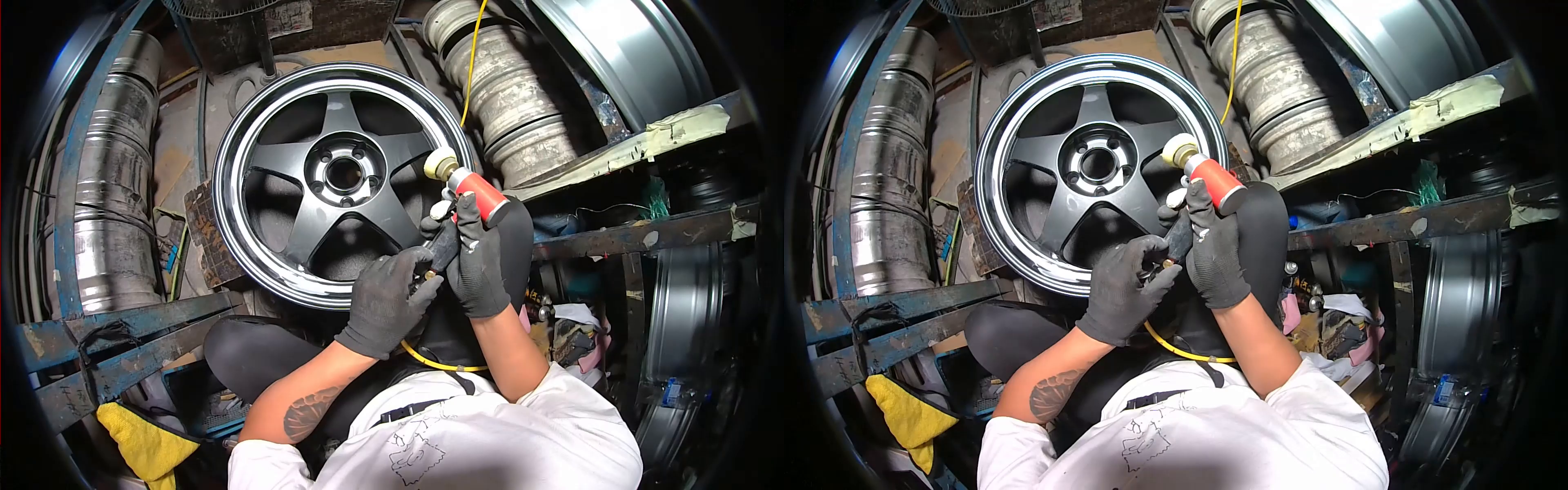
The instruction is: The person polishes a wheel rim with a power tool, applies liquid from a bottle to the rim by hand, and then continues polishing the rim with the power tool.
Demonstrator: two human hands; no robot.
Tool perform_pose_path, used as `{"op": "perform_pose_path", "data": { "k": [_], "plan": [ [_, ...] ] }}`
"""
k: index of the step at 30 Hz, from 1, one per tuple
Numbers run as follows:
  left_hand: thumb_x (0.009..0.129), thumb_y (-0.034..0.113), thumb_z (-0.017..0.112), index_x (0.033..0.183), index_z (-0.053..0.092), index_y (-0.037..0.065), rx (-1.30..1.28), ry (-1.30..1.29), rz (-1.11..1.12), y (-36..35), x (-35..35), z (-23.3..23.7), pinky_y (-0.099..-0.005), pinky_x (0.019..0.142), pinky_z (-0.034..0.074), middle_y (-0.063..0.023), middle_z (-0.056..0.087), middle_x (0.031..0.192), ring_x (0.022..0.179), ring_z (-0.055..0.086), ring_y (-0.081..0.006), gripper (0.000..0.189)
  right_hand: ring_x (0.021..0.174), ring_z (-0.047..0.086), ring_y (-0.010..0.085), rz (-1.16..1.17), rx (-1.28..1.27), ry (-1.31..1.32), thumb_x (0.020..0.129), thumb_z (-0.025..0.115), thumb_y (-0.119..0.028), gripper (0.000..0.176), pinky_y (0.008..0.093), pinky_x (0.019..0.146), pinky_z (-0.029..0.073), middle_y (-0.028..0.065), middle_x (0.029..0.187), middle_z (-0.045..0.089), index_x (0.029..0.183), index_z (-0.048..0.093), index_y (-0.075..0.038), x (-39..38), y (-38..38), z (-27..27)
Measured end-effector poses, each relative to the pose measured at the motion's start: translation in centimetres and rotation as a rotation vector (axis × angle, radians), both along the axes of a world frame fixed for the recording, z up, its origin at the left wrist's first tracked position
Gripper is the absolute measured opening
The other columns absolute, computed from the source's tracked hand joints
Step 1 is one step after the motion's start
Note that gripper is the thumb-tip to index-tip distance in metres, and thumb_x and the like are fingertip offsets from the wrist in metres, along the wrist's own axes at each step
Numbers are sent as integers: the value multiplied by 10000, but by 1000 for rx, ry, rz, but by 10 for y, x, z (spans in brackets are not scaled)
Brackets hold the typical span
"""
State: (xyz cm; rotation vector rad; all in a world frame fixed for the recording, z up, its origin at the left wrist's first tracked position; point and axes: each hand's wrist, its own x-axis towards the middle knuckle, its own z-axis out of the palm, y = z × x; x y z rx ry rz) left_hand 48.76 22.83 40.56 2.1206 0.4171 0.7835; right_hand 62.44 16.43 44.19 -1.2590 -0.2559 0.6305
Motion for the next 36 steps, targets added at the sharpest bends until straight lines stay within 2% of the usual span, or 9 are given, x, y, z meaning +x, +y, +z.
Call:
{"op": "perform_pose_path", "data": {
  "k": [7,22,36],
  "plan": [
    [818,135,881,1134,657,55,-28,-64,-3,-1,-1,3,-387,743,568,-106,739,963,851,729,-291,396,757,672,127,-6,14,12,1032,689,-478,493,272,664,552,36,891,657,1200,585,-27,1,2,-2],
    [819,164,886,1087,624,69,42,-67,-26,1,-1,-8,-423,662,513,-102,684,882,766,680,-315,386,705,621,130,-15,19,125,1035,717,-381,421,269,628,523,19,829,610,1190,598,-9,-2,2,-7],
    [815,173,890,1072,629,75,44,-54,-22,0,0,-16,-418,659,517,-90,685,862,751,682,-304,379,682,615,115,6,16,170,1024,736,-376,404,272,598,533,8,834,595,1182,601,-29,0,3,-9]
  ]
}}
